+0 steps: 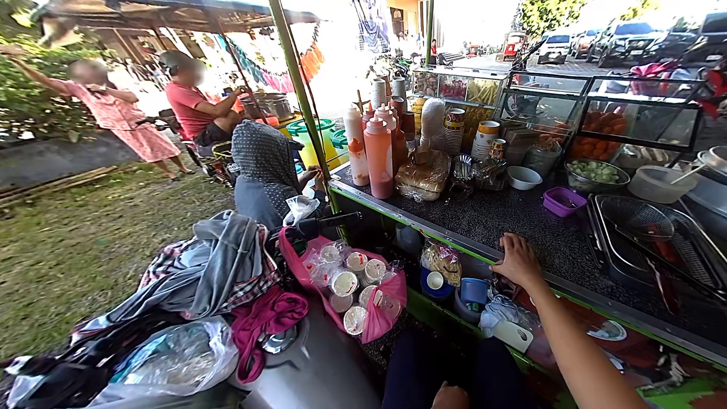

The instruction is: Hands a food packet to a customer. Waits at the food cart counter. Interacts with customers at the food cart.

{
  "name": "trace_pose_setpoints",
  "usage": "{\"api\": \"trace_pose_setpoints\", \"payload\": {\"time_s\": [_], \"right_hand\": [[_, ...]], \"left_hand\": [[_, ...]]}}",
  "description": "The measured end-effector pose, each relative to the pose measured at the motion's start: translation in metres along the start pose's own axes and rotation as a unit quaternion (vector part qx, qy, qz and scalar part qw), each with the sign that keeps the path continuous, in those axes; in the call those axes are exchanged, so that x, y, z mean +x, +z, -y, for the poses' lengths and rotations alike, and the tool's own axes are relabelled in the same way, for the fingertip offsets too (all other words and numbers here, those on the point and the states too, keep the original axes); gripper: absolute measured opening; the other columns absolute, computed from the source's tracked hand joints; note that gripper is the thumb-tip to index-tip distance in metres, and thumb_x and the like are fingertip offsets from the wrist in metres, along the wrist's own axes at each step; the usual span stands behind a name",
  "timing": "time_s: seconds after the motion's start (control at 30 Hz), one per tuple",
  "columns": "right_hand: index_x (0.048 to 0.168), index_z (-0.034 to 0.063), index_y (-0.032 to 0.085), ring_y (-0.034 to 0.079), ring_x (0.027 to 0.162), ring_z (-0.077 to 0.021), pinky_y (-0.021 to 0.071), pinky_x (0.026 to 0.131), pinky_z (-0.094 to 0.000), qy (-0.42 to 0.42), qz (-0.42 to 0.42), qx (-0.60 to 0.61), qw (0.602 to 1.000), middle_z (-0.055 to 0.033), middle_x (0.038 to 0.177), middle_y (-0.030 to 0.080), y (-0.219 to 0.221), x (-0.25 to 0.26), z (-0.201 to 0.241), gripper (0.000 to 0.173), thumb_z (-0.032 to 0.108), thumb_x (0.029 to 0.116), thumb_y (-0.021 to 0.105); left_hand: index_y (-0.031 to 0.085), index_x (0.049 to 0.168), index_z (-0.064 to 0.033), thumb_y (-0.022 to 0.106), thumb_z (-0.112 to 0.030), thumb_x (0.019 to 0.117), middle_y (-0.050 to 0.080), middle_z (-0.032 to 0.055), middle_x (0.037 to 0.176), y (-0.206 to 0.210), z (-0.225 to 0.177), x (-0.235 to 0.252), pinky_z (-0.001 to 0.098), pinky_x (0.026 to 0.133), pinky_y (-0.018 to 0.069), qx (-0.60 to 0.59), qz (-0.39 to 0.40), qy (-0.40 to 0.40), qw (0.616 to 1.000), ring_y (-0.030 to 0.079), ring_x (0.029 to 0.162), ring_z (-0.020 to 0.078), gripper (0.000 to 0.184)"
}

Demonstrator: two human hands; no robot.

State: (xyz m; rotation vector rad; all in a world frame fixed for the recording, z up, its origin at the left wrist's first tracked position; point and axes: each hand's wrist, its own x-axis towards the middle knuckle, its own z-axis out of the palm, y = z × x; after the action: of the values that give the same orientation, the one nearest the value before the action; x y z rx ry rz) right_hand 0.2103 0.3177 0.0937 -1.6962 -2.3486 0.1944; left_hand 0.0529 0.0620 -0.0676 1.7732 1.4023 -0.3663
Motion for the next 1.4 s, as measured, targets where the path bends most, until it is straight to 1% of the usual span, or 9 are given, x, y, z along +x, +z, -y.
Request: {"api": "trace_pose_setpoints", "payload": {"time_s": [0.3,0.57,0.8,0.87,0.97,1.07,1.13,1.2,1.4], "right_hand": [[0.137,0.0028,0.056,0.037,0.148,-0.0368,0.0282,0.121,-0.053,0.003,0.001,-0.002,1.0,-0.0202,0.156,0.044,-0.0008,-0.0004,0.0012,0.078,0.04,0.0759,0.088],[0.136,0.0073,0.058,0.037,0.148,-0.0357,0.0288,0.12,-0.0521,-0.001,0.0,-0.01,1.0,-0.0188,0.156,0.044,0.0004,0.0006,0.0003,0.075,0.042,0.0758,0.087],[0.133,-0.0017,0.057,0.04,0.146,-0.0366,0.03,0.12,-0.0512,0.001,-0.012,-0.009,1.0,-0.0216,0.155,0.045,0.0027,0.0003,0.0,0.079,0.042,0.0749,0.087],[0.132,-0.0015,0.057,0.04,0.146,-0.0364,0.0301,0.12,-0.0511,-0.002,-0.013,-0.01,1.0,-0.0216,0.155,0.045,0.0027,0.0003,-0.0005,0.078,0.042,0.075,0.087],[0.136,0.0048,0.057,0.038,0.147,-0.0369,0.0298,0.12,-0.0522,-0.007,-0.008,0.001,1.0,-0.0207,0.155,0.045,0.0027,0.0008,-0.0011,0.077,0.04,0.0747,0.088],[0.148,0.0125,0.051,0.037,0.148,-0.0371,0.0287,0.121,-0.0523,-0.006,-0.005,-0.002,1.0,-0.0187,0.157,0.043,0.0032,0.0015,-0.0012,0.087,0.04,0.0755,0.088],[0.154,0.0137,0.044,0.037,0.148,-0.0369,0.0282,0.121,-0.0525,-0.003,-0.006,-0.003,1.0,-0.0182,0.158,0.042,0.0028,0.0009,-0.0009,0.094,0.041,0.0756,0.088],[0.157,0.0137,0.04,0.037,0.148,-0.0371,0.0281,0.121,-0.0525,-0.003,-0.011,-0.003,1.0,-0.0185,0.158,0.042,0.0028,0.0004,-0.0011,0.099,0.041,0.0753,0.088],[0.158,0.014,0.038,0.037,0.148,-0.037,0.0272,0.122,-0.0525,-0.002,-0.007,-0.008,1.0,-0.0184,0.158,0.042,0.0033,0.0008,-0.0009,0.101,0.042,0.0752,0.088]], "left_hand": [[0.07,0.124,-0.0035,0.049,-0.036,0.106,0.067,0.0199,0.131,0.0001,0.0006,0.0015,0.0628,0.116,0.0319,0.005,0.006,0.0,1.0,0.058,0.131,0.0378,0.042],[0.07,0.124,-0.0043,0.049,-0.035,0.1058,0.068,0.0195,0.13,0.001,0.0008,0.0015,0.0627,0.115,0.0331,0.009,0.0,0.003,1.0,0.058,0.13,0.0373,0.042],[0.07,0.125,-0.0043,0.049,-0.036,0.1061,0.067,0.019,0.131,0.0011,0.001,0.0017,0.0621,0.115,0.0333,0.012,0.003,0.003,1.0,0.057,0.131,0.0371,0.043],[0.069,0.125,-0.0039,0.048,-0.036,0.1063,0.067,0.0193,0.132,0.0009,0.0007,0.0009,0.0621,0.115,0.0333,0.013,0.002,0.003,1.0,0.057,0.131,0.0374,0.043],[0.069,0.126,-0.0039,0.048,-0.036,0.1067,0.067,0.0194,0.132,0.0008,0.0016,0.0014,0.0622,0.115,0.0328,0.012,0.004,0.004,1.0,0.057,0.131,0.0374,0.043],[0.07,0.125,-0.0045,0.048,-0.036,0.1066,0.067,0.0191,0.132,0.0008,0.0014,0.0011,0.062,0.115,0.0328,0.015,0.005,0.003,1.0,0.057,0.131,0.037,0.043],[0.07,0.125,-0.0042,0.048,-0.036,0.1065,0.067,0.0193,0.132,0.0007,0.0008,0.0003,0.062,0.115,0.0327,0.014,0.005,0.002,1.0,0.057,0.131,0.0371,0.043],[0.07,0.124,-0.0037,0.048,-0.036,0.1062,0.067,0.0194,0.131,0.0009,0.0007,0.0002,0.0619,0.115,0.0329,0.012,0.003,0.001,1.0,0.058,0.131,0.037,0.043],[0.069,0.125,-0.0037,0.049,-0.036,0.1062,0.067,0.0193,0.132,0.0012,0.0016,0.0016,0.0618,0.116,0.0326,0.015,0.008,0.001,1.0,0.057,0.132,0.0372,0.043]]}}
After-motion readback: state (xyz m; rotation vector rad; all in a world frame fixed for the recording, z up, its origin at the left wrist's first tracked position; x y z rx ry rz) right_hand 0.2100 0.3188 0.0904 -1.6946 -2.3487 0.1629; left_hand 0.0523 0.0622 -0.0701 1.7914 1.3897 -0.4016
